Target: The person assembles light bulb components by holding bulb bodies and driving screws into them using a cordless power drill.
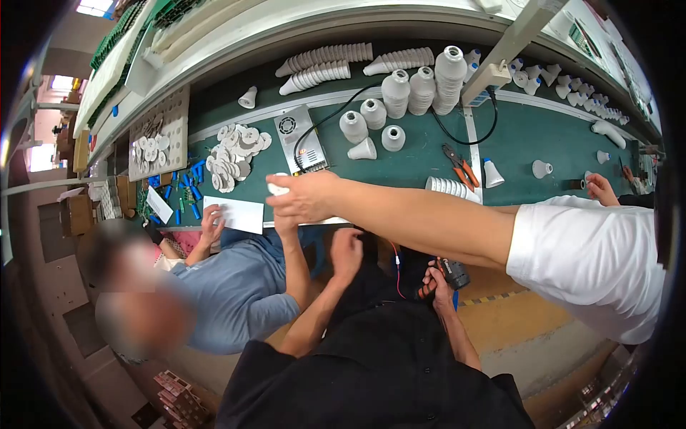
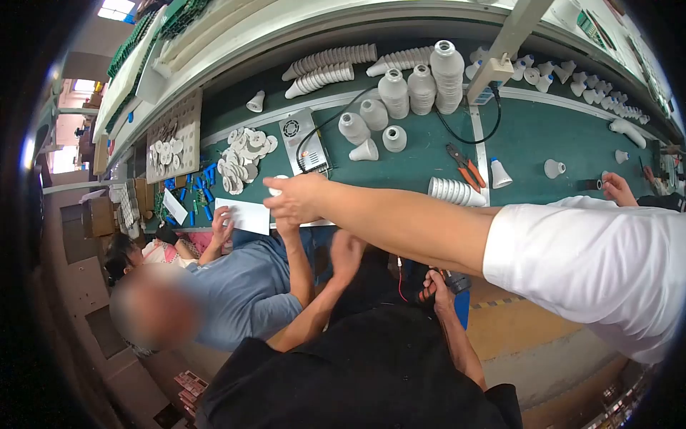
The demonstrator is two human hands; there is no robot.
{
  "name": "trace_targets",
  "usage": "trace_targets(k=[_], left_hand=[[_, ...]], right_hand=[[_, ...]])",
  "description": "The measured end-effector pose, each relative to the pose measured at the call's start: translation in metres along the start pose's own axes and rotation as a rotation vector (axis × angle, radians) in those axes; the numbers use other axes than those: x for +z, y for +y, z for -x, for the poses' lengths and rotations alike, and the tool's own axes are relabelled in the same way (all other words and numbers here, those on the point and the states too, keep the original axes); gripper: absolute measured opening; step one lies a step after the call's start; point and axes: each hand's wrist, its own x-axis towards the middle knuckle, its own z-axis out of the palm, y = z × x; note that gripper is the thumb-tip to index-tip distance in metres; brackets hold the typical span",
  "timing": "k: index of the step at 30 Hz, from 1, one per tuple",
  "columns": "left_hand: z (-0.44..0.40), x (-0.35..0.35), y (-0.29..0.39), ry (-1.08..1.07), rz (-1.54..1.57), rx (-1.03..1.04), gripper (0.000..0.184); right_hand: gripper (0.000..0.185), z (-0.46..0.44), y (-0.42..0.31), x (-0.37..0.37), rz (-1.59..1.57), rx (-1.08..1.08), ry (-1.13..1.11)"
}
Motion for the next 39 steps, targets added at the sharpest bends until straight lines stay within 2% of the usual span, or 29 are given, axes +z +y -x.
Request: trace_targets(k=[3,6,7,8,11,12,14,15,16,17,19,21,23,26,29,32,34,35,39], left_hand=[[-0.019,-0.038,-0.008,0.212,0.037,-0.204,0.014],[-0.023,-0.051,-0.016,-0.020,0.069,-0.049,0.013],[-0.018,-0.056,-0.008,-0.095,0.093,-0.006,0.012],[-0.013,-0.061,-0.001,-0.184,0.092,-0.051,0.010],[-0.010,-0.086,0.017,-0.175,0.169,0.284,0.013],[-0.024,-0.107,0.037,-0.102,0.165,0.366,0.015],[-0.044,-0.119,0.026,0.105,0.064,0.269,0.011],[-0.066,-0.126,0.031,0.255,0.098,0.084,0.006],[-0.088,-0.125,0.002,0.306,0.262,-0.120,0.007],[-0.118,-0.129,-0.015,0.338,0.327,-0.179,0.023],[-0.174,-0.120,-0.046,0.391,0.393,-0.232,0.043],[-0.222,-0.089,-0.092,0.376,-0.032,-0.197,0.067],[-0.256,-0.063,-0.129,0.320,-0.138,-0.185,0.082],[-0.274,-0.053,-0.157,0.217,-0.062,-0.374,0.079],[-0.269,-0.045,-0.196,0.088,0.090,-0.388,0.065],[-0.260,-0.070,-0.191,-0.099,0.428,-0.466,0.052],[-0.269,-0.078,-0.180,-0.163,0.309,-0.417,0.047],[-0.268,-0.082,-0.177,-0.192,0.249,-0.398,0.045],[-0.272,-0.086,-0.182,-0.151,0.494,-0.512,0.045]], right_hand=[[0.016,0.000,0.016,0.010,0.005,-0.015,0.026],[0.013,-0.003,0.027,0.018,-0.075,-0.011,0.041],[0.016,0.000,0.031,0.020,-0.108,-0.006,0.044],[0.017,0.001,0.033,0.022,-0.108,0.014,0.046],[0.018,0.003,0.043,0.030,-0.100,-0.018,0.063],[0.018,0.004,0.044,0.032,-0.096,-0.033,0.070],[0.017,0.005,0.048,0.039,-0.093,-0.060,0.081],[0.018,0.006,0.048,0.041,-0.098,-0.059,0.080],[0.019,0.007,0.049,0.043,-0.103,-0.057,0.079],[0.019,0.008,0.049,0.045,-0.108,-0.056,0.079],[0.020,0.008,0.049,0.050,-0.117,-0.046,0.075],[0.020,0.010,0.047,0.055,-0.123,-0.035,0.069],[0.021,0.011,0.047,0.057,-0.118,-0.023,0.074],[0.021,0.015,0.041,0.065,-0.102,-0.025,0.081],[0.022,0.016,0.042,0.065,-0.092,-0.036,0.082],[0.022,0.016,0.039,0.071,-0.136,-0.026,0.088],[0.022,0.015,0.039,0.071,-0.158,-0.008,0.097],[0.022,0.019,0.041,0.069,-0.145,0.004,0.106],[0.022,0.013,0.039,0.076,-0.136,0.005,0.113]])
